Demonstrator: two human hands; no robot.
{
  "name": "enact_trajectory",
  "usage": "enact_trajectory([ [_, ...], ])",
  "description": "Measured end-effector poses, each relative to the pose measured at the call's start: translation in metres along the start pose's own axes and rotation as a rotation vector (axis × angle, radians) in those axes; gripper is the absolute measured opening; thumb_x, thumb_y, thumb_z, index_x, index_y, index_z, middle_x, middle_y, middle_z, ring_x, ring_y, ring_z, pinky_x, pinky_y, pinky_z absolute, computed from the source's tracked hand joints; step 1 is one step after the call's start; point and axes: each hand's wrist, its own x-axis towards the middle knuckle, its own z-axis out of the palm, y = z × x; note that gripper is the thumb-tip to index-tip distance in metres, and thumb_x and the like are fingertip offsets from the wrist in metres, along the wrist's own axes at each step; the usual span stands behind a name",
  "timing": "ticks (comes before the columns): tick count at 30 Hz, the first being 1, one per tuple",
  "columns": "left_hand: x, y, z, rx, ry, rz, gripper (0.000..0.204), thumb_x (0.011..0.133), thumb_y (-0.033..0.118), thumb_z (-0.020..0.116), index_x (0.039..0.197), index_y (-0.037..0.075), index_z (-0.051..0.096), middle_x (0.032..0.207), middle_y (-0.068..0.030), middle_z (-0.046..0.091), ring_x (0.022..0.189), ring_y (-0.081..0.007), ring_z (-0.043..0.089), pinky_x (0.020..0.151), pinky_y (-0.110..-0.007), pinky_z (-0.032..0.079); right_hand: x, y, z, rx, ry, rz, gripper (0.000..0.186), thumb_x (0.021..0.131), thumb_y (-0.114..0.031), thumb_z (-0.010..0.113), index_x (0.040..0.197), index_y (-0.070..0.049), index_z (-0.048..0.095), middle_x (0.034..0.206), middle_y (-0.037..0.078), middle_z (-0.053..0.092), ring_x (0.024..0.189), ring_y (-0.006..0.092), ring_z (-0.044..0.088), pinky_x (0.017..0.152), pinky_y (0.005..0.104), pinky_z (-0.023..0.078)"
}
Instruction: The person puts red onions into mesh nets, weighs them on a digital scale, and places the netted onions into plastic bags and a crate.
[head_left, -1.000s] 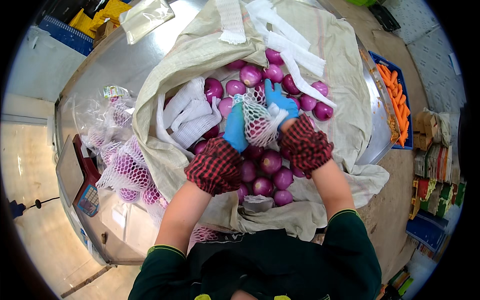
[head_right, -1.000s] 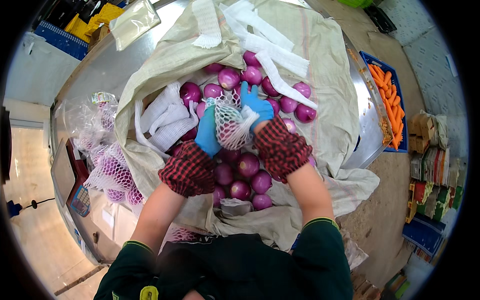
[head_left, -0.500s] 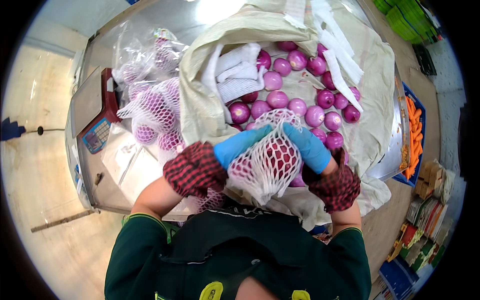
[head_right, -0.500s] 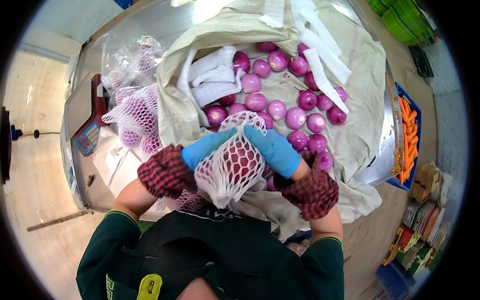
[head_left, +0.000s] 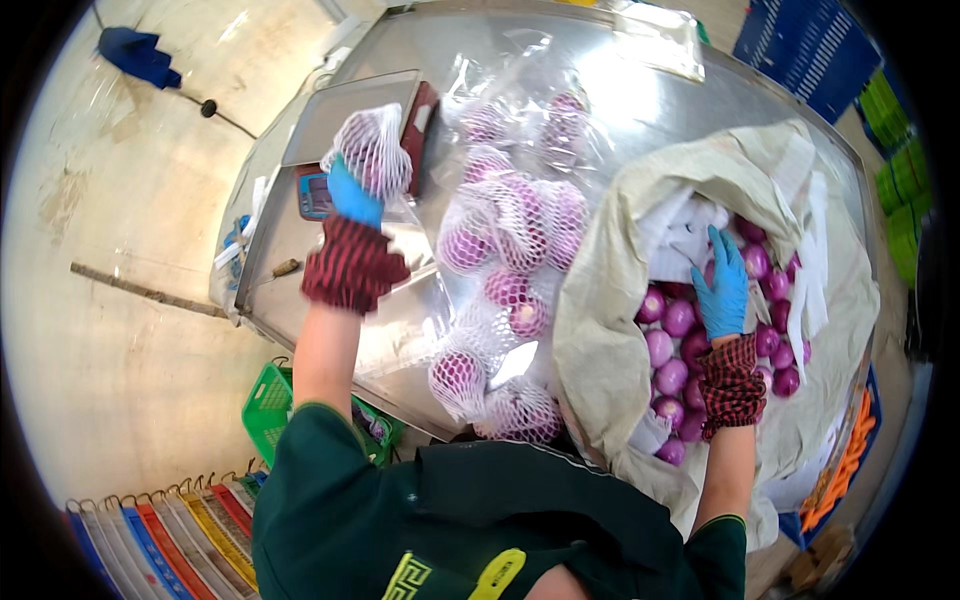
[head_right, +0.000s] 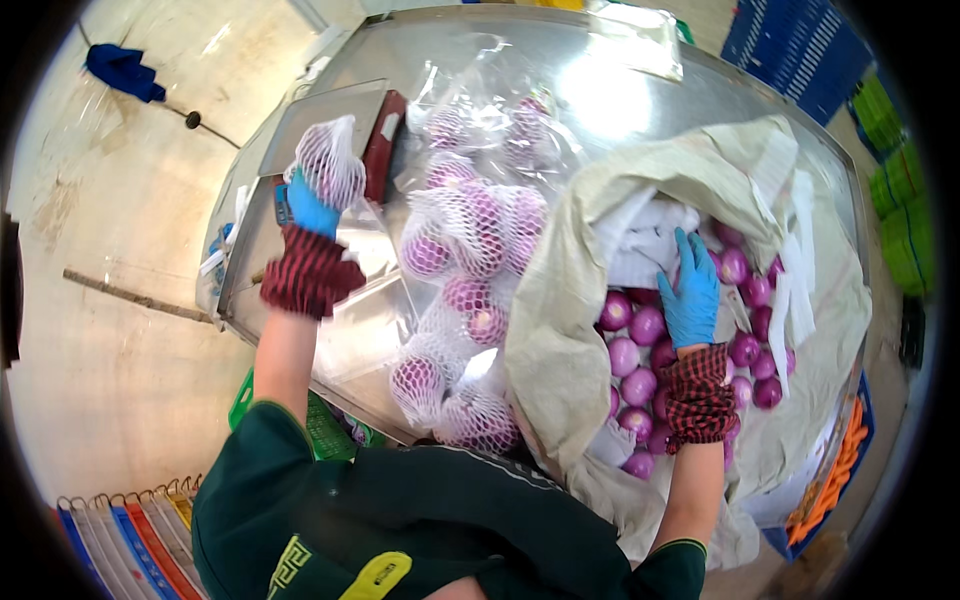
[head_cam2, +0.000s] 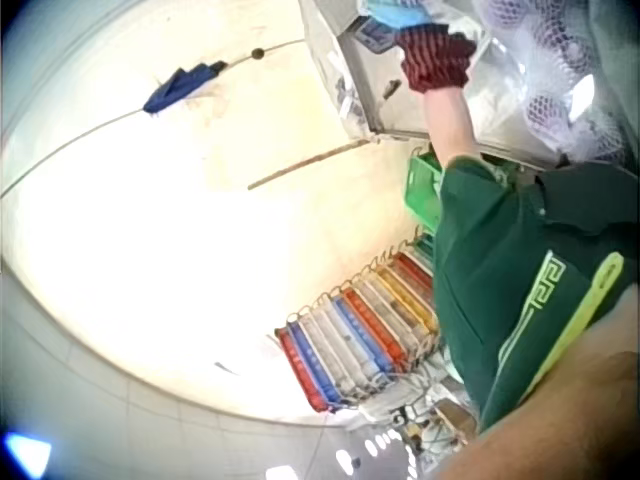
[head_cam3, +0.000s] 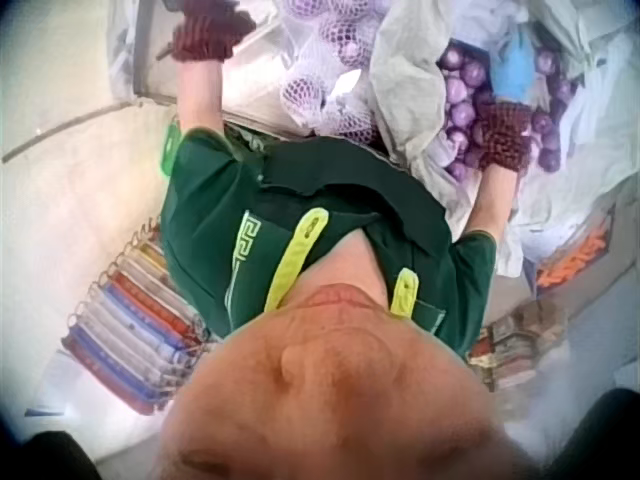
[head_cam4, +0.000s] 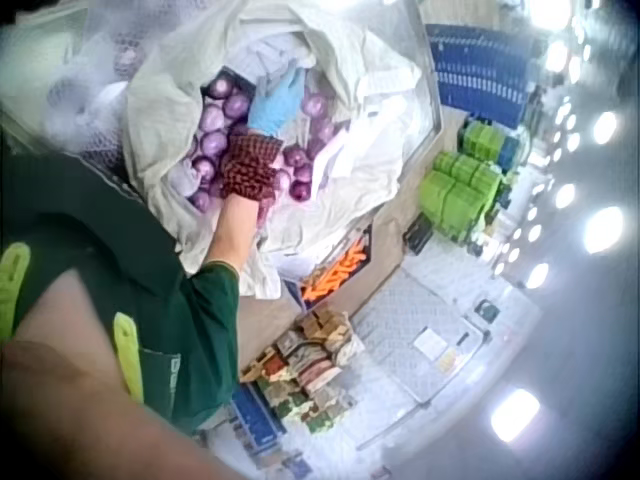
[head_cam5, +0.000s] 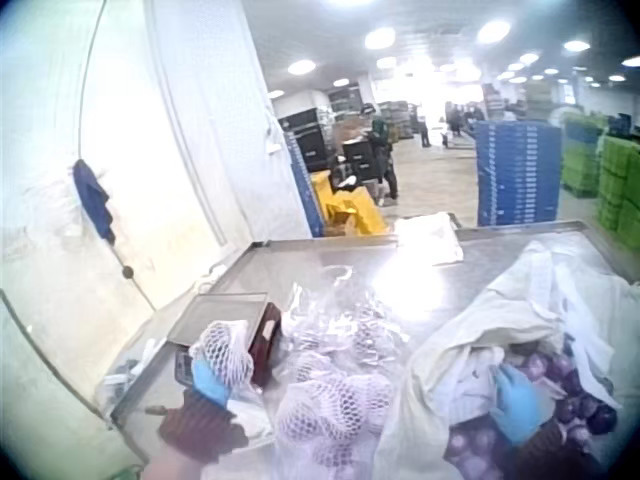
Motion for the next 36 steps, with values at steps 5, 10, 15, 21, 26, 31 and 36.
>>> enact_trajectory([
  [5, 0.124, 0.005, -0.086, -0.074, 0.230, 0.045, 0.038, 0.093, 0.023, 0.043, 0.125, 0.003, 0.049, 0.121, -0.0130, 0.055, 0.107, -0.0274, 0.055, 0.092, -0.041, 0.046, 0.013, 0.015, 0.031, -0.093, -0.290, -0.055, 0.050, 0.073, -0.008, 0.063, 0.122, -0.008, 0.052, 0.106, 0.014, 0.056, 0.095, 0.0331, 0.052, 0.085, 0.0403, 0.042],
  [10, 0.079, -0.048, -0.018, 0.433, 0.384, 0.701, 0.034, 0.087, 0.010, 0.056, 0.120, 0.003, 0.052, 0.107, -0.0094, 0.057, 0.095, -0.0194, 0.055, 0.081, -0.036, 0.049, -0.008, 0.004, -0.027, 0.448, 0.094, 0.264, 0.034, 0.085, -0.004, 0.056, 0.118, 0.000, 0.052, 0.106, 0.010, 0.057, 0.097, 0.0224, 0.054, 0.084, 0.0332, 0.042],
  [15, -0.177, -0.105, 0.168, 0.476, -0.865, -0.364, 0.049, 0.083, 0.010, 0.064, 0.128, 0.003, 0.046, 0.107, -0.0064, 0.054, 0.094, -0.0117, 0.055, 0.082, -0.027, 0.046, -0.044, -0.086, -0.089, 1.014, -0.016, 0.520, 0.072, 0.081, 0.006, 0.057, 0.142, 0.001, 0.020, 0.142, 0.011, 0.033, 0.127, 0.0209, 0.037, 0.106, 0.0323, 0.028],
  [21, -0.262, -0.186, 0.211, 0.093, -0.623, -0.624, 0.041, 0.084, 0.012, 0.064, 0.121, 0.004, 0.047, 0.102, -0.0051, 0.051, 0.082, -0.0088, 0.051, 0.072, -0.021, 0.045, -0.092, -0.095, -0.101, 0.975, 0.030, 0.926, 0.060, 0.089, -0.008, 0.055, 0.141, 0.001, 0.026, 0.139, 0.014, 0.037, 0.123, 0.0202, 0.041, 0.103, 0.0312, 0.032],
  [26, -0.273, -0.194, 0.208, 0.168, -0.704, -0.733, 0.037, 0.084, 0.009, 0.062, 0.119, 0.004, 0.049, 0.109, -0.0079, 0.055, 0.099, -0.0129, 0.052, 0.085, -0.026, 0.044, -0.118, -0.087, -0.107, 1.203, -0.144, 0.768, 0.046, 0.091, -0.010, 0.051, 0.134, 0.003, 0.038, 0.124, 0.009, 0.050, 0.109, 0.0162, 0.049, 0.094, 0.0281, 0.039],
  [31, -0.287, -0.180, 0.215, 0.495, -0.957, -0.582, 0.050, 0.083, 0.010, 0.061, 0.129, 0.002, 0.042, 0.113, -0.0105, 0.054, 0.108, -0.0188, 0.050, 0.093, -0.032, 0.042, -0.113, -0.089, -0.131, 0.943, 0.021, 0.589, 0.049, 0.083, -0.006, 0.062, 0.129, -0.001, 0.045, 0.121, 0.011, 0.054, 0.110, 0.0195, 0.051, 0.093, 0.0291, 0.041],
  [36, -0.298, -0.177, 0.213, 0.163, -0.548, -0.873, 0.019, 0.090, 0.008, 0.057, 0.107, 0.001, 0.056, 0.098, -0.0064, 0.061, 0.092, -0.0133, 0.058, 0.083, -0.026, 0.048, -0.110, -0.078, -0.154, 0.510, -0.162, 0.441, 0.027, 0.079, -0.005, 0.065, 0.106, -0.006, 0.063, 0.107, 0.010, 0.058, 0.099, 0.0230, 0.056, 0.083, 0.0311, 0.046],
])
